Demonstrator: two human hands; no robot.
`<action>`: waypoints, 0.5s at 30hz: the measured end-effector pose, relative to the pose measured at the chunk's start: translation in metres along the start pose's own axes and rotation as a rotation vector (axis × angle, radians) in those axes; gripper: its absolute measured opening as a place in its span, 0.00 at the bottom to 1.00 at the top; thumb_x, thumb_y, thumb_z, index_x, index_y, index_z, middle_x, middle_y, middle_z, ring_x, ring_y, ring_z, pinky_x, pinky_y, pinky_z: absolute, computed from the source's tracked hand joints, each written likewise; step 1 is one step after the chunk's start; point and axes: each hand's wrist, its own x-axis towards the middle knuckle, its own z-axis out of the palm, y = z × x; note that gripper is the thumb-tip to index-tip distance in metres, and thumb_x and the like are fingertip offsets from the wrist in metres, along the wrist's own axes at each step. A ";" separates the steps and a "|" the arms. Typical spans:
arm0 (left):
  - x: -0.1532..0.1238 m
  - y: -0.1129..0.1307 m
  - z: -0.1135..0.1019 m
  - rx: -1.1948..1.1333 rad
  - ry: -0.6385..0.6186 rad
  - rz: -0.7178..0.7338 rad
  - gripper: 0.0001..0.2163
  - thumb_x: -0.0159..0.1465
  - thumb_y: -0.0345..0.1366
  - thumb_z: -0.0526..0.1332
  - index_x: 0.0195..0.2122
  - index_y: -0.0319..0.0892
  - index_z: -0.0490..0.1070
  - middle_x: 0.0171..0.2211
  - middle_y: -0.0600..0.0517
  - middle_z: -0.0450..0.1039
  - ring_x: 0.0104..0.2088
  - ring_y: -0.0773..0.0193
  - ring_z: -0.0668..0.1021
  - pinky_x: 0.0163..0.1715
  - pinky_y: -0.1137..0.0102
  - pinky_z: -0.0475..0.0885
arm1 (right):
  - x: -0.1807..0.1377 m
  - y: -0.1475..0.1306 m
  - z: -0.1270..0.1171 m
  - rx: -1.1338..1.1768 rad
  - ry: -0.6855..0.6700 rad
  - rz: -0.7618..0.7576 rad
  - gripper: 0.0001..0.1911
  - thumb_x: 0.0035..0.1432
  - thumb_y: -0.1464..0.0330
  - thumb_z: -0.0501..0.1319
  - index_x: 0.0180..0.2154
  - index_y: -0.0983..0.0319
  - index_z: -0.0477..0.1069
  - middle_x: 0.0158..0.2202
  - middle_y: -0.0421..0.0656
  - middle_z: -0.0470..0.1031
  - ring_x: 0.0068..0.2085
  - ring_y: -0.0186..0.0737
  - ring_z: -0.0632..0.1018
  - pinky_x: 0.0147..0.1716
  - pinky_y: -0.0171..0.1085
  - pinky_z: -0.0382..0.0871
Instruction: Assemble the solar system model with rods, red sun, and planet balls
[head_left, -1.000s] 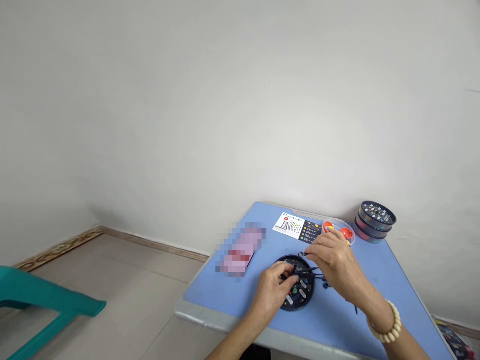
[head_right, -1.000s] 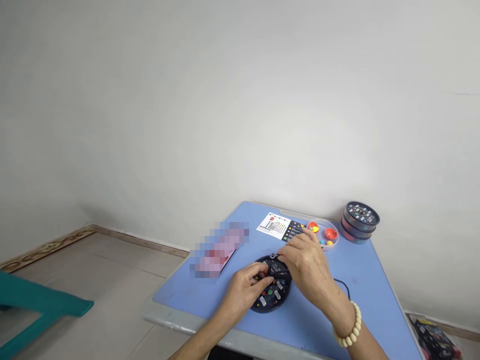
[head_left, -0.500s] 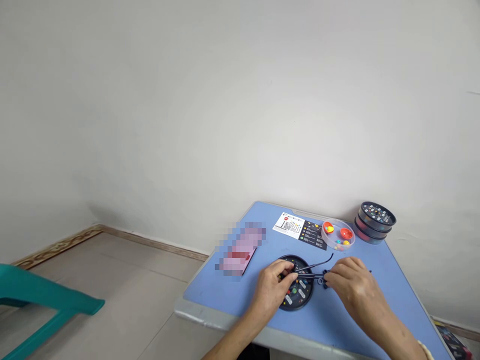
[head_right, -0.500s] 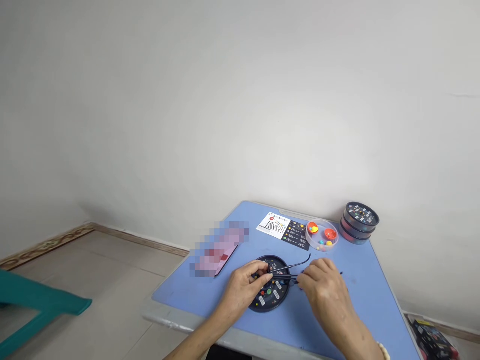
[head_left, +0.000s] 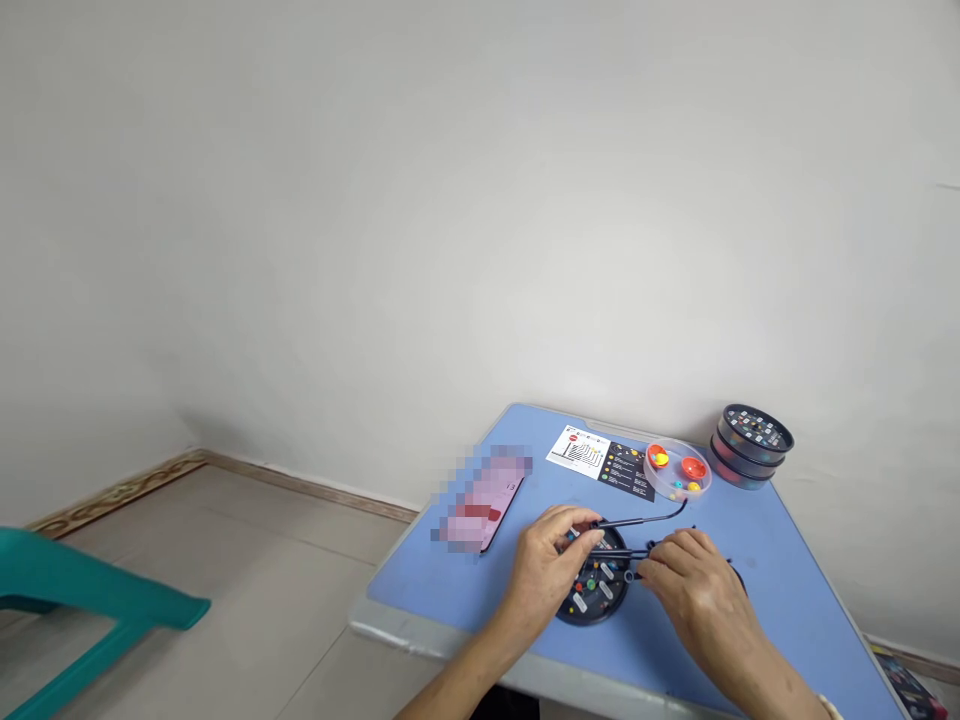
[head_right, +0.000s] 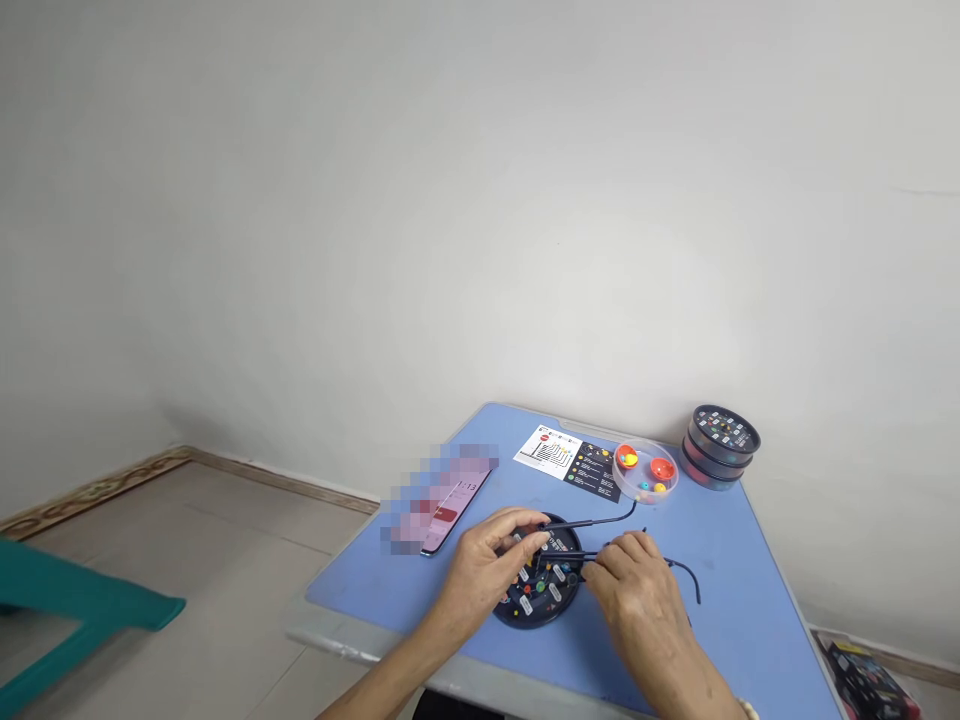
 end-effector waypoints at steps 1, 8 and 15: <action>0.001 0.002 0.000 -0.001 0.000 0.004 0.06 0.55 0.33 0.63 0.31 0.43 0.80 0.31 0.50 0.79 0.26 0.64 0.78 0.17 0.77 0.70 | 0.001 0.000 0.000 -0.011 -0.014 0.003 0.15 0.65 0.77 0.52 0.31 0.60 0.74 0.25 0.41 0.72 0.28 0.39 0.69 0.30 0.38 0.58; 0.007 0.017 -0.007 -0.020 0.039 -0.054 0.07 0.56 0.36 0.63 0.33 0.42 0.80 0.31 0.51 0.80 0.22 0.67 0.76 0.22 0.76 0.74 | 0.019 -0.004 0.005 -0.031 0.008 0.085 0.13 0.66 0.75 0.53 0.34 0.60 0.75 0.27 0.41 0.73 0.30 0.39 0.71 0.32 0.39 0.60; 0.007 0.023 -0.017 -0.045 0.060 -0.093 0.08 0.55 0.38 0.64 0.33 0.42 0.80 0.31 0.51 0.78 0.21 0.67 0.75 0.14 0.78 0.71 | 0.040 -0.008 0.015 0.028 0.044 0.100 0.13 0.66 0.74 0.54 0.36 0.60 0.76 0.29 0.42 0.76 0.32 0.39 0.73 0.34 0.39 0.62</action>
